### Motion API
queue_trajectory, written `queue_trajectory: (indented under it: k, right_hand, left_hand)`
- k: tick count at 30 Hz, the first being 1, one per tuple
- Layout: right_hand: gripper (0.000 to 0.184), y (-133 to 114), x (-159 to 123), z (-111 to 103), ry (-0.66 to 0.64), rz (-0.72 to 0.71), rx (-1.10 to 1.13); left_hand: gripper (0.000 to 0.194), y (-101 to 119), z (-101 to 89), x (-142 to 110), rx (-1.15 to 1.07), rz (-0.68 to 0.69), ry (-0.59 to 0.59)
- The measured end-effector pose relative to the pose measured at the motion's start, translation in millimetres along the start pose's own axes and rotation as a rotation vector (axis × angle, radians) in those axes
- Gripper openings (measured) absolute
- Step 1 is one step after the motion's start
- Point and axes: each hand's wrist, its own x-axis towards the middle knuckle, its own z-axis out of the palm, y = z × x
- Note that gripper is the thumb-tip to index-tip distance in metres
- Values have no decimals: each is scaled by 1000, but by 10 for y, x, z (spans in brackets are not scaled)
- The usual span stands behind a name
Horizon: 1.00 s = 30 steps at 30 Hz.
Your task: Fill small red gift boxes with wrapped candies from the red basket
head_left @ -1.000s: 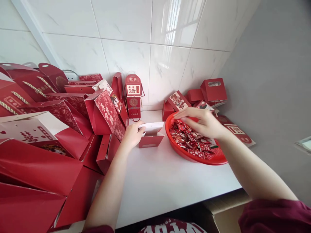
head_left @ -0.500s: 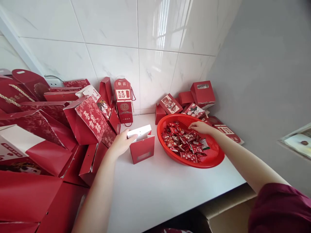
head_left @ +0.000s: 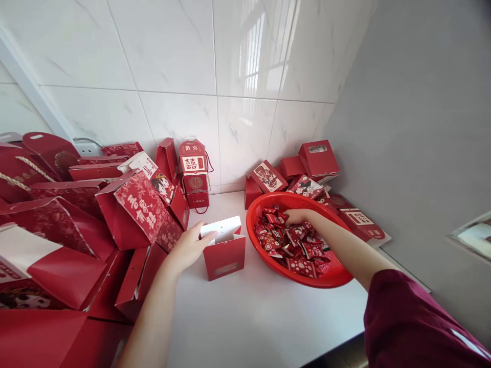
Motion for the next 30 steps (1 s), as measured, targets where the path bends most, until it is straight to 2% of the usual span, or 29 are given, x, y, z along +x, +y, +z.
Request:
queue_trajectory:
  k: [2,6,10,15,19,21,24,27,30]
  right_hand:
    - [14,42,-75,-136,-21,-27,13]
    - [17,103,-236,-438,41,-92,102]
    - [17,45,-428,-590,45,-154,214]
    - [29,-282,-680,-584,-17,-248,385]
    - [32,-668,-919,-519,-31,-333,826]
    - [34,-824,-1059,-466,32,-338,1052]
    - [35,-939,-1279,-372,200,-321,1235]
    - [24,-921,-1491,-299,340,-290,1211]
    - [28,-865,-1693,-278,500,-217,1047]
  left_hand:
    - [51,6,-6,15,-14,-3,-27]
    - [50,49,-14,19,-26,-6,-44]
    - [51,76,-13,8,-7,-30,-27]
    - [52,93,-4,1,-45,-9,-55]
    - [54,152,-50,-47,-12,-20,-82]
    - [53,203,-106,-118,13,-12,-146]
    - [45,299,-198,-282,53,31,-332]
    - [40,392,-247,-449,138,51,-484]
    - [44,447,-244,-539,171,85,-545]
